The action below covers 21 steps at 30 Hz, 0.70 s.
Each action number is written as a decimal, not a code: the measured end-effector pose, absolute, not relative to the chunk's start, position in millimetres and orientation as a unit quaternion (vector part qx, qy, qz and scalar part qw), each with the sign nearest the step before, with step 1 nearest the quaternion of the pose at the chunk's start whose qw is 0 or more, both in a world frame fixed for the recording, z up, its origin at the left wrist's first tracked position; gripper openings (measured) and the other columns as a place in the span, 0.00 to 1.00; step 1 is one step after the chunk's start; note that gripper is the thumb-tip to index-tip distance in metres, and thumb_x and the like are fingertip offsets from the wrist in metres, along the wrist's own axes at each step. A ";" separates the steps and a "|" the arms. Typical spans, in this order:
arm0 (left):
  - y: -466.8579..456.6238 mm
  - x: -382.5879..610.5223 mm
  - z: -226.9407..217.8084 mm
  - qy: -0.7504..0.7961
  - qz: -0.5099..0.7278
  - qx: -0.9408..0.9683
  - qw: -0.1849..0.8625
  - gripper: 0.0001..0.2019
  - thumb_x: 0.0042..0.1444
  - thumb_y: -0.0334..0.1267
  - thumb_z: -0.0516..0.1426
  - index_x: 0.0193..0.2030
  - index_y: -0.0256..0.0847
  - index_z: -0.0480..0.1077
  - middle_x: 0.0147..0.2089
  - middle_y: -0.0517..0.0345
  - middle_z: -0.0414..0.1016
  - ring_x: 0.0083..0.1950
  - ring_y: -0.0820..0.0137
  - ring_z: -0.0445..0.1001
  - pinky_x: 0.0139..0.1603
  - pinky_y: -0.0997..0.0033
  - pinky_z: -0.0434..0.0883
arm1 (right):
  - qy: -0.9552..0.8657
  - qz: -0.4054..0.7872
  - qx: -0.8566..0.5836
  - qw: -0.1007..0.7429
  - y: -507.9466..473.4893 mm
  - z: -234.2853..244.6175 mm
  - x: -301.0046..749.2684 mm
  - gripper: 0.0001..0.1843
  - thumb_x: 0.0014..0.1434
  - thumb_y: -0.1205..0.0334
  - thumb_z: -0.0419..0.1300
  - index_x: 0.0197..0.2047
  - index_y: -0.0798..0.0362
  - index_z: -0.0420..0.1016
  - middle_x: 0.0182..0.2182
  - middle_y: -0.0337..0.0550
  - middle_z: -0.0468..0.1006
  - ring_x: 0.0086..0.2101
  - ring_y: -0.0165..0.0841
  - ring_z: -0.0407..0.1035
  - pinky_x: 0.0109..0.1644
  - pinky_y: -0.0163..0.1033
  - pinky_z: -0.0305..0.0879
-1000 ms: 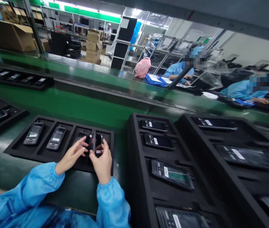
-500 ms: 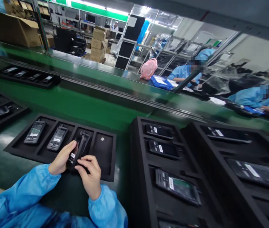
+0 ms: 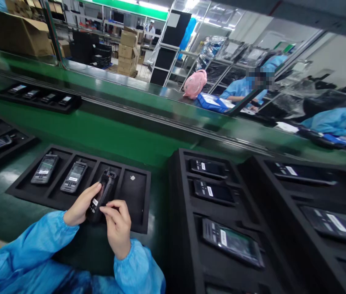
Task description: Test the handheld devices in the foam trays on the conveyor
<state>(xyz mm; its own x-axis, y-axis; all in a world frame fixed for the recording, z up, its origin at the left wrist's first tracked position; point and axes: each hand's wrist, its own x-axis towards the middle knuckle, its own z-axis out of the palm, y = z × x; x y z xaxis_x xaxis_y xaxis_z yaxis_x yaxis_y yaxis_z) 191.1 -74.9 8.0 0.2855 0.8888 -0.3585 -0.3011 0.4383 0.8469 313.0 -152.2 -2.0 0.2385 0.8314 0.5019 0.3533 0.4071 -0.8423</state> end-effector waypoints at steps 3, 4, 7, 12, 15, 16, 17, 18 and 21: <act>-76.5 192.8 9.0 0.436 0.402 0.345 0.727 0.23 0.44 0.58 0.67 0.32 0.37 0.75 0.30 0.60 0.74 0.32 0.71 0.71 0.34 0.73 0.68 | -0.573 0.174 -0.518 0.611 -151.7 -2.5 312.0 0.13 0.59 0.72 0.61 0.41 0.45 0.80 0.34 0.39 0.76 0.36 0.30 0.73 0.40 0.35 0.73; -76.6 193.1 8.9 0.436 0.403 0.348 0.726 0.23 0.44 0.58 0.67 0.31 0.36 0.74 0.29 0.60 0.73 0.31 0.71 0.70 0.33 0.73 0.68 | -0.567 0.172 -0.524 0.612 -151.9 -2.7 311.5 0.13 0.59 0.73 0.61 0.42 0.45 0.80 0.34 0.39 0.76 0.35 0.29 0.73 0.39 0.35 0.73; -76.1 193.3 7.4 0.444 0.416 0.350 0.712 0.23 0.45 0.57 0.66 0.33 0.37 0.73 0.30 0.60 0.73 0.33 0.70 0.70 0.35 0.73 0.68 | -0.582 0.164 -0.524 0.600 -154.0 -4.3 310.6 0.16 0.59 0.73 0.60 0.44 0.44 0.80 0.35 0.39 0.75 0.37 0.30 0.73 0.40 0.35 0.73; -76.5 191.1 8.1 0.440 0.437 0.377 0.688 0.23 0.49 0.55 0.63 0.42 0.39 0.72 0.32 0.59 0.73 0.36 0.68 0.71 0.37 0.71 0.69 | -0.595 0.232 -0.517 0.570 -158.8 -12.2 309.0 0.21 0.63 0.68 0.56 0.55 0.37 0.75 0.49 0.44 0.74 0.49 0.35 0.72 0.53 0.42 0.73; -78.4 189.0 9.7 0.426 0.448 0.405 0.674 0.25 0.44 0.50 0.67 0.46 0.39 0.71 0.36 0.60 0.73 0.39 0.67 0.71 0.40 0.71 0.69 | -0.513 0.397 -0.504 0.570 -159.7 -17.2 305.7 0.28 0.64 0.58 0.58 0.66 0.37 0.60 0.64 0.42 0.64 0.62 0.39 0.62 0.63 0.47 0.66; -79.0 188.4 9.3 0.426 0.449 0.422 0.662 0.26 0.43 0.49 0.68 0.47 0.39 0.70 0.36 0.60 0.73 0.39 0.68 0.71 0.41 0.71 0.69 | -0.495 0.451 -0.489 0.559 -159.8 -18.1 304.3 0.32 0.63 0.55 0.59 0.68 0.37 0.56 0.67 0.40 0.60 0.65 0.40 0.57 0.67 0.49 0.61; -79.4 187.8 8.2 0.429 0.450 0.443 0.646 0.27 0.42 0.48 0.68 0.48 0.39 0.69 0.36 0.61 0.72 0.38 0.68 0.70 0.40 0.71 0.68 | -0.487 0.495 -0.472 0.543 -160.0 -18.4 302.7 0.34 0.62 0.52 0.60 0.69 0.36 0.53 0.69 0.37 0.58 0.67 0.40 0.53 0.70 0.50 0.56; -79.7 187.2 6.6 0.434 0.449 0.462 0.630 0.28 0.42 0.48 0.67 0.49 0.38 0.69 0.35 0.61 0.71 0.37 0.68 0.69 0.39 0.70 0.68 | -0.486 0.528 -0.456 0.527 -160.2 -18.2 301.2 0.36 0.61 0.51 0.60 0.69 0.36 0.52 0.69 0.35 0.56 0.68 0.39 0.49 0.72 0.51 0.50; -79.6 185.7 0.1 0.447 0.465 0.519 0.562 0.32 0.43 0.51 0.66 0.53 0.37 0.68 0.42 0.56 0.69 0.41 0.65 0.69 0.44 0.65 0.69 | -0.471 0.581 -0.425 0.510 -160.9 -15.3 297.6 0.37 0.61 0.48 0.60 0.70 0.35 0.50 0.69 0.33 0.55 0.69 0.36 0.46 0.74 0.51 0.42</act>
<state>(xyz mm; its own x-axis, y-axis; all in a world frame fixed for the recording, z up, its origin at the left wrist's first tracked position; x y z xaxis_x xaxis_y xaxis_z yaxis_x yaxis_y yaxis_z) 185.7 -79.6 0.1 0.1695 0.9853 -0.0197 -0.0589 0.0301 0.9978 297.6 -160.9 -15.3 -0.1178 0.9929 -0.0134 -0.1924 -0.0360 -0.9807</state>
